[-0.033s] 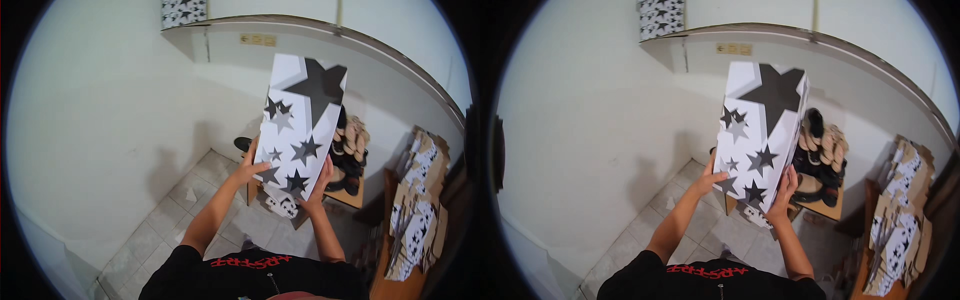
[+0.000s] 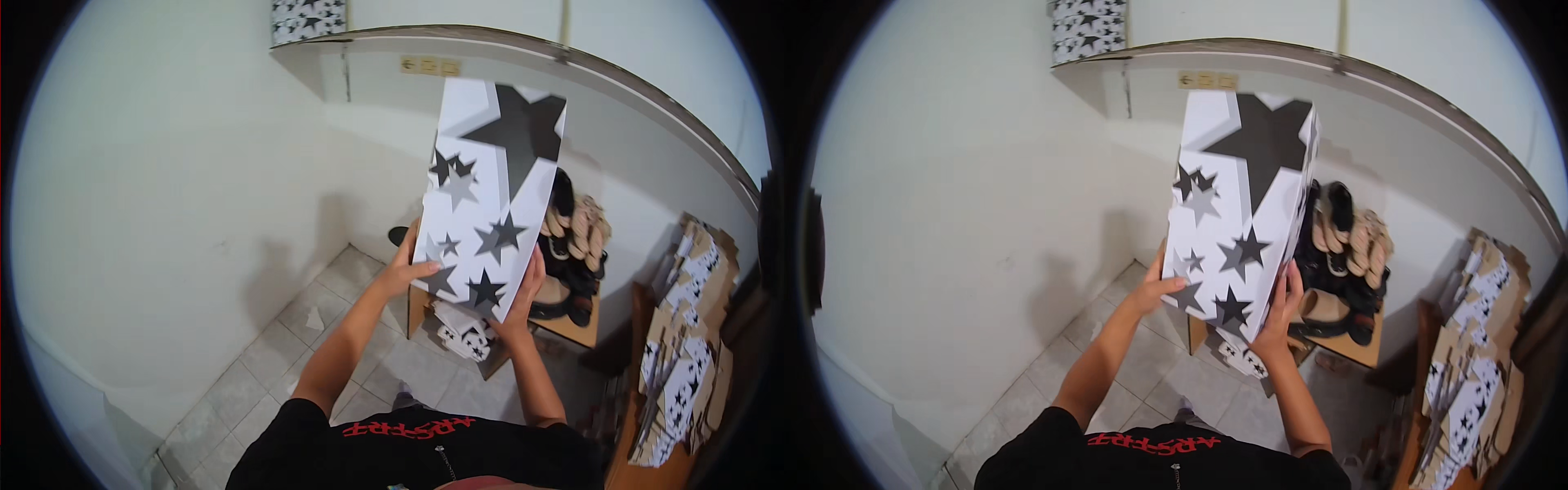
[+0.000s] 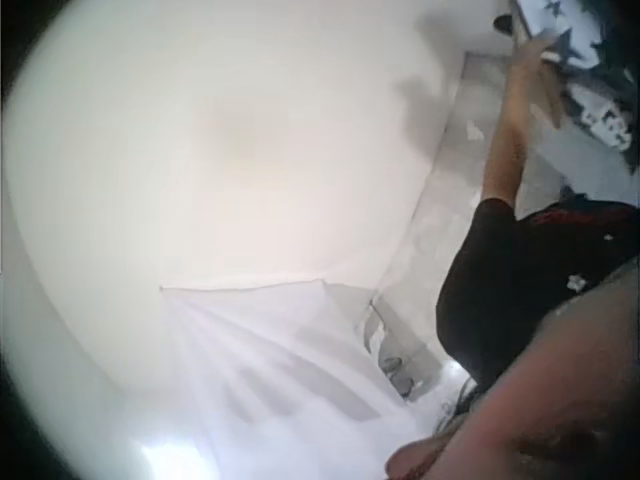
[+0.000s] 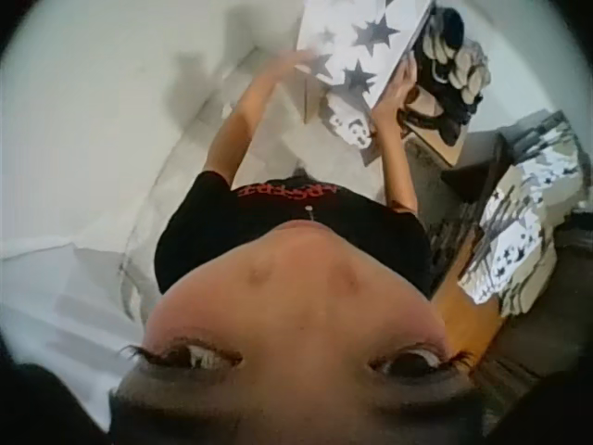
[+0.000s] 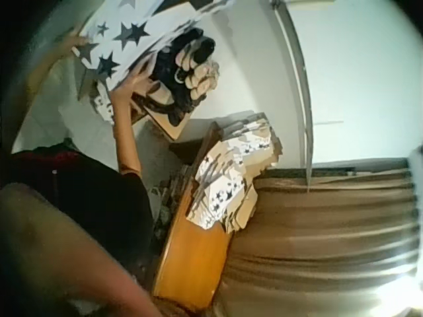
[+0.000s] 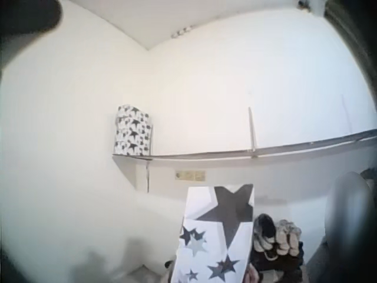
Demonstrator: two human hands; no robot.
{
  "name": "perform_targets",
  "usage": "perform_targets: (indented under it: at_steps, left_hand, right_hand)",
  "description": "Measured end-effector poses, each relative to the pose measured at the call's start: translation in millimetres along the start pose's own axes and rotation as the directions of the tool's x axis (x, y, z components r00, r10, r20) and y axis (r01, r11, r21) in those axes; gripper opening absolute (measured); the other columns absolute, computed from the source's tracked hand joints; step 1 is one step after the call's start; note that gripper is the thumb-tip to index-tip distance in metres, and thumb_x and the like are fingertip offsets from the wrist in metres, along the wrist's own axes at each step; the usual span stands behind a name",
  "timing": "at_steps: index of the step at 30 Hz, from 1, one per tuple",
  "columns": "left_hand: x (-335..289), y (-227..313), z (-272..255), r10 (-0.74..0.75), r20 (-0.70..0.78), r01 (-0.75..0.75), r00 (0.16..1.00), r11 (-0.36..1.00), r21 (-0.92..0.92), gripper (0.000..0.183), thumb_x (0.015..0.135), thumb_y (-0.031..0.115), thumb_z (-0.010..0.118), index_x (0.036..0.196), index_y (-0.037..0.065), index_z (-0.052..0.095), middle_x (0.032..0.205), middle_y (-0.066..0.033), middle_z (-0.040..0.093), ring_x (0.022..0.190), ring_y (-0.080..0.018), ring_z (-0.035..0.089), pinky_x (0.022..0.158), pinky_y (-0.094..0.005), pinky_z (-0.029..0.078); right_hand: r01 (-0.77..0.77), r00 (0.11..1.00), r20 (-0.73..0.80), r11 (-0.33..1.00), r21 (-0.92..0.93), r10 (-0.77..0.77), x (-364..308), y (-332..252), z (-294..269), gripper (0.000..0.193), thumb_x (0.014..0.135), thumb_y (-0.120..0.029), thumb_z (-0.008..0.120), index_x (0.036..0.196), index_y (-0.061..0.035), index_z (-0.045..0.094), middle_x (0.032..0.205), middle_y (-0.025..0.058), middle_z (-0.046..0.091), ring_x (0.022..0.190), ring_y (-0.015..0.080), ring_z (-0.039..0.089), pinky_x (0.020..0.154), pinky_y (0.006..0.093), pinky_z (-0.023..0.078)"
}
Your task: Fold cardboard shoe boxes from flat sheets and stack them on a shelf.
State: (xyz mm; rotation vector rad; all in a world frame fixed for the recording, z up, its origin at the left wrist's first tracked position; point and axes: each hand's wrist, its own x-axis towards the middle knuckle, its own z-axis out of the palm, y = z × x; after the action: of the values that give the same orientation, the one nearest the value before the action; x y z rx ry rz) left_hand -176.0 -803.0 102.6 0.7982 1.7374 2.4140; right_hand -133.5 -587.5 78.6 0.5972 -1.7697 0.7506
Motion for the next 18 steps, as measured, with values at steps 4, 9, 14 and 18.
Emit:
perform_targets:
  at_steps: [4,9,14,18]
  left_hand:
    - [35.4,39.9,-56.8,0.22,0.084,-0.231,0.972,0.959,0.163,0.097,0.067,0.025,0.071,0.141,0.002,0.013,0.141,-0.0118,0.026,0.131,-0.0238,0.024,0.107,-0.0351,0.018]
    - [100.7,110.0,-123.2,0.475,0.189,-0.506,0.86,0.843,0.181,0.104,0.064,0.024,0.077,0.141,0.001,0.012,0.14,-0.0115,0.028,0.13,-0.0237,0.027,0.106,-0.0358,0.022]
    - [177.4,181.3,-166.5,0.682,0.106,-0.637,0.724,0.601,0.484,0.078,0.068,0.006,0.077,0.131,0.002,0.031,0.125,-0.0092,0.045,0.114,-0.0191,0.046,0.094,-0.0319,0.04]
    - [238.9,223.6,-215.0,0.753,0.105,-0.688,0.649,0.524,0.502,0.059,0.076,0.008,0.072,0.124,0.001,0.038,0.113,-0.0079,0.054,0.102,-0.0156,0.053,0.089,-0.0291,0.044]
  right_hand:
    - [0.15,0.989,-0.025,0.979,0.14,-0.148,65.3,19.1,64.4,0.094,0.07,-0.024,0.071,0.141,-0.0024,0.015,0.139,0.0286,0.02,0.126,0.0429,0.028,0.103,0.0467,0.025]
    - [0.165,0.986,-0.051,0.957,0.24,-0.158,182.9,16.1,129.9,0.1,0.066,-0.033,0.076,0.14,0.0008,0.017,0.134,0.024,0.029,0.121,0.0392,0.035,0.1,0.0443,0.03]
    - [0.147,0.987,0.006,0.922,0.359,-0.16,300.4,22.4,201.2,0.092,0.071,-0.032,0.073,0.137,0.0061,0.02,0.122,0.0241,0.041,0.112,0.0354,0.043,0.095,0.0396,0.035]
    - [0.178,0.969,0.112,0.936,0.304,-0.221,387.2,38.0,263.4,0.095,0.072,-0.038,0.07,0.135,0.011,0.018,0.118,0.0254,0.046,0.109,0.0364,0.046,0.091,0.0386,0.039]
